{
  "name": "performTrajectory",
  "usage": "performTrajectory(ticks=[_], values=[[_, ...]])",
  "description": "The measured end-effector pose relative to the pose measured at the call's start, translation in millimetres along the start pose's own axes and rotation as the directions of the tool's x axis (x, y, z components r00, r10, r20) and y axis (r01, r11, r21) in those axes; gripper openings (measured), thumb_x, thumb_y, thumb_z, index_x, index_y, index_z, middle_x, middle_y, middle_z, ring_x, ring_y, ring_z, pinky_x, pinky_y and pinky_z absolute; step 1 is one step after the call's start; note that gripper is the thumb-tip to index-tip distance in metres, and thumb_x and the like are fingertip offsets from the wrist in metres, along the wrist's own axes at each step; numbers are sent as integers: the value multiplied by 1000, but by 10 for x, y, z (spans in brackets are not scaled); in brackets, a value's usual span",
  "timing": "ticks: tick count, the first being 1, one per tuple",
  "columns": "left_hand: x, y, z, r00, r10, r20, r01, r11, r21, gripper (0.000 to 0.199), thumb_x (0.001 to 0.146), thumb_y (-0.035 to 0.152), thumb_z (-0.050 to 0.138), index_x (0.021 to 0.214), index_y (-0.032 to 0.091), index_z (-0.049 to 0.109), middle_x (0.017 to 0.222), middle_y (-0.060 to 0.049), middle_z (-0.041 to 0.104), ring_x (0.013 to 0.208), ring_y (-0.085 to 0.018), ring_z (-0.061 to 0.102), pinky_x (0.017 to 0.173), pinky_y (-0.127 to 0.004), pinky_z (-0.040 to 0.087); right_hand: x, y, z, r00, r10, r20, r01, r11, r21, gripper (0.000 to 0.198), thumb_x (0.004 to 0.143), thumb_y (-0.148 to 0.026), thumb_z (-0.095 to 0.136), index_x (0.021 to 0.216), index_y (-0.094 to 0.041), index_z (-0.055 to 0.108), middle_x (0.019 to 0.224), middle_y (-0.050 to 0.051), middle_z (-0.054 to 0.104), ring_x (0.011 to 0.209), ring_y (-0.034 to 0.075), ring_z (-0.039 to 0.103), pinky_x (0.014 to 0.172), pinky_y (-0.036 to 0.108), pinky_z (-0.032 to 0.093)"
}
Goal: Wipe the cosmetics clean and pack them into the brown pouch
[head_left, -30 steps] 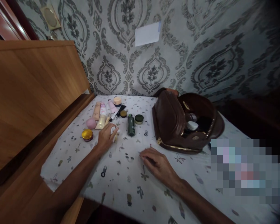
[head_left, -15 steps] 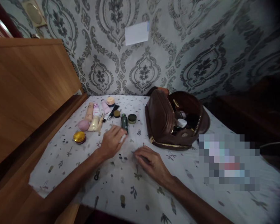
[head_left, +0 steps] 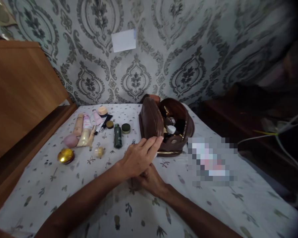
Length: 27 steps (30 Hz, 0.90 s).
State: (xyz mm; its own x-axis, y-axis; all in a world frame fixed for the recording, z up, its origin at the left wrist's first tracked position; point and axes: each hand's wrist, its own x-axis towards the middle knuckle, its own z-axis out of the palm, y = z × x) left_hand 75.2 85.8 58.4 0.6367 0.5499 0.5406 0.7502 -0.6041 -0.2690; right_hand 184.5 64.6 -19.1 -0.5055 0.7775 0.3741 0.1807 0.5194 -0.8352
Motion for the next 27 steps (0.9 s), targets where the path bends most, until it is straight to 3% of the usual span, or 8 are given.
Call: performTrajectory(ticks=[4,8,15,19,27], values=[[57,-6,-43,998,53,22,-55,996,66,45,99,13,37,144,10,43,134,-12,61,101,-16,62,67,-21,55,-12,24,10,1000,7,-12,-9,994,-112,18,76,-12,54,76,-16,71,75,5,76,67,19,67,61,27,50],[192,14,-92,988,123,98,-135,982,129,52,95,9,40,146,11,42,149,-12,49,96,-16,61,63,-21,55,-27,8,15,1000,-1,-16,-3,974,-226,19,79,-16,55,83,-16,73,83,7,77,75,22,69,66,30,52],[307,6,-121,958,136,251,-178,972,154,52,90,9,44,142,13,47,157,-12,37,100,-20,58,59,-24,55,-5,-22,-10,999,-8,33,16,965,-261,22,83,-18,55,90,-16,75,91,8,79,83,25,72,72,32,53],[290,-16,-120,957,115,267,-153,980,126,57,91,9,42,147,21,42,157,-7,38,100,-20,58,56,-24,55,2,20,6,999,-9,35,17,974,-227,22,82,-15,54,90,-16,75,91,8,79,81,24,73,71,31,53],[161,-39,-100,984,89,152,-96,995,38,50,95,6,31,142,18,47,156,-4,41,100,-18,61,53,-22,52,5,47,0,999,-36,39,43,976,-212,22,82,-13,52,86,-16,73,84,8,78,75,23,72,67,32,54]])
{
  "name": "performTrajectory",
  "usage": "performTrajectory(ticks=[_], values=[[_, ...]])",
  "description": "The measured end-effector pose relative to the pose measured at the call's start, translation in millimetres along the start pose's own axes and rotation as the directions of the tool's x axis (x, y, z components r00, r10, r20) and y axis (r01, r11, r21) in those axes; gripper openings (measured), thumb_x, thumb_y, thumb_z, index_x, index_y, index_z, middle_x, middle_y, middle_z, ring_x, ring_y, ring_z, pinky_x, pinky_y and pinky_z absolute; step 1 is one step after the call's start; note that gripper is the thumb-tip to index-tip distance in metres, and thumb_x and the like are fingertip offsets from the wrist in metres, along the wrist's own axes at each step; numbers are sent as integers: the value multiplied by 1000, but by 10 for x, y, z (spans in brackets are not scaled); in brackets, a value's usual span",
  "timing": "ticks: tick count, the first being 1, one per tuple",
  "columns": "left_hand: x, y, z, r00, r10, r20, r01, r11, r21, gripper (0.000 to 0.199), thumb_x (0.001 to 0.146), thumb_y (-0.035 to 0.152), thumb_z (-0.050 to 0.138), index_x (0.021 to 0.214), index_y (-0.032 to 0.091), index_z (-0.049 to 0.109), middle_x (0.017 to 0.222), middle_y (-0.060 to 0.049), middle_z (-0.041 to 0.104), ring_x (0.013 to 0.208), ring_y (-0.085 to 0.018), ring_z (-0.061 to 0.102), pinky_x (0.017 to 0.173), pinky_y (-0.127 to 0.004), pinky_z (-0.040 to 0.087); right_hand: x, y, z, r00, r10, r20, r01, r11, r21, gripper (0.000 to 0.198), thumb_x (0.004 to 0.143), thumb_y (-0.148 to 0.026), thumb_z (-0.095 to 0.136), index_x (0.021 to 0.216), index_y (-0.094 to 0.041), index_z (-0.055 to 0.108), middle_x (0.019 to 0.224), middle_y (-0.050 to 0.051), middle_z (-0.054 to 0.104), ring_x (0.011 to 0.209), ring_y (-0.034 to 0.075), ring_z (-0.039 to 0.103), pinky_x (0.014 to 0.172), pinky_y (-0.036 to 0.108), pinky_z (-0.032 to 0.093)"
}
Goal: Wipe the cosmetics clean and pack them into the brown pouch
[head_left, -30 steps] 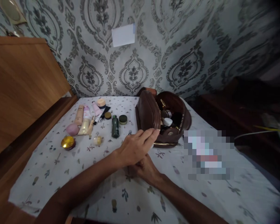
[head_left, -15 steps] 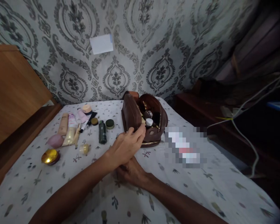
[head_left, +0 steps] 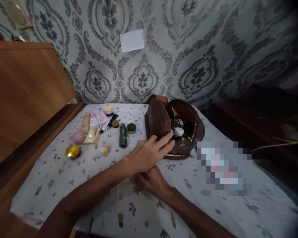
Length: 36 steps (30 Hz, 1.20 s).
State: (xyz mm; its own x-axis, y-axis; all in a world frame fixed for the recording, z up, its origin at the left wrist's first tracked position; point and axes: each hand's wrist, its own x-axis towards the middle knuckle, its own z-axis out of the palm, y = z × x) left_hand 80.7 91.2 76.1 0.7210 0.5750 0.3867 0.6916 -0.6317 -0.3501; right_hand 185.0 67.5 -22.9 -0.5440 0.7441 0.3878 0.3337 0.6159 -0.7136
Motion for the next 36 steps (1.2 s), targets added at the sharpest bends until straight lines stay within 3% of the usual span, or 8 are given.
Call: performTrajectory(ticks=[7,10,13,17,20,26,30,36], values=[[-436,-432,160,936,-332,116,341,937,-78,47,95,7,36,139,19,46,141,-10,55,119,-22,58,77,-27,54,53,-78,-65,998,-70,7,69,997,31,22,92,-17,50,82,-18,69,79,7,71,77,20,66,69,31,53],[-705,-844,219,815,-541,207,549,835,24,43,90,4,42,130,14,52,126,-14,62,114,-26,59,84,-36,54,58,-85,-70,997,-83,6,83,996,34,22,94,-19,50,83,-18,69,77,6,70,76,19,64,67,30,52],[-1041,-1268,240,618,-729,294,704,680,206,40,90,6,40,127,13,55,124,-18,62,116,-29,57,95,-44,48,56,-79,-68,997,-83,4,83,996,35,21,94,-19,50,84,-18,69,78,6,69,76,19,64,68,31,53],[-1481,-1660,210,396,-794,461,817,534,218,38,89,13,43,124,11,58,131,-23,60,123,-38,53,100,-58,41,56,-66,-63,997,-80,6,80,997,25,22,95,-20,49,84,-19,68,78,6,69,76,18,64,68,31,53],[-1709,-1844,157,389,-753,531,822,543,168,52,83,6,43,131,20,58,134,-13,63,123,-33,56,101,-52,44,57,-63,-60,996,-83,7,83,996,25,22,96,-21,49,86,-19,69,79,6,69,76,19,64,68,32,53],[-1895,-2181,164,515,-657,550,838,521,-162,43,83,10,39,112,16,70,119,-2,71,110,-19,63,97,-29,50,64,-90,-77,998,-58,28,57,998,21,23,96,-23,49,85,-19,68,78,6,69,75,19,63,67,33,53],[-1878,-2399,275,443,-793,418,886,459,-67,49,83,9,39,123,15,66,132,-7,63,118,-22,59,101,-32,47,74,-109,-87,998,-50,27,49,999,24,23,95,-22,48,84,-20,68,78,7,69,75,20,64,67,33,53],[-1787,-2577,485,386,-776,499,884,466,42,51,75,11,55,124,22,68,130,-8,61,113,-24,62,96,-29,47,72,-102,-82,999,-46,27,45,999,21,22,96,-22,49,85,-20,68,79,6,69,75,19,64,68,33,53]])
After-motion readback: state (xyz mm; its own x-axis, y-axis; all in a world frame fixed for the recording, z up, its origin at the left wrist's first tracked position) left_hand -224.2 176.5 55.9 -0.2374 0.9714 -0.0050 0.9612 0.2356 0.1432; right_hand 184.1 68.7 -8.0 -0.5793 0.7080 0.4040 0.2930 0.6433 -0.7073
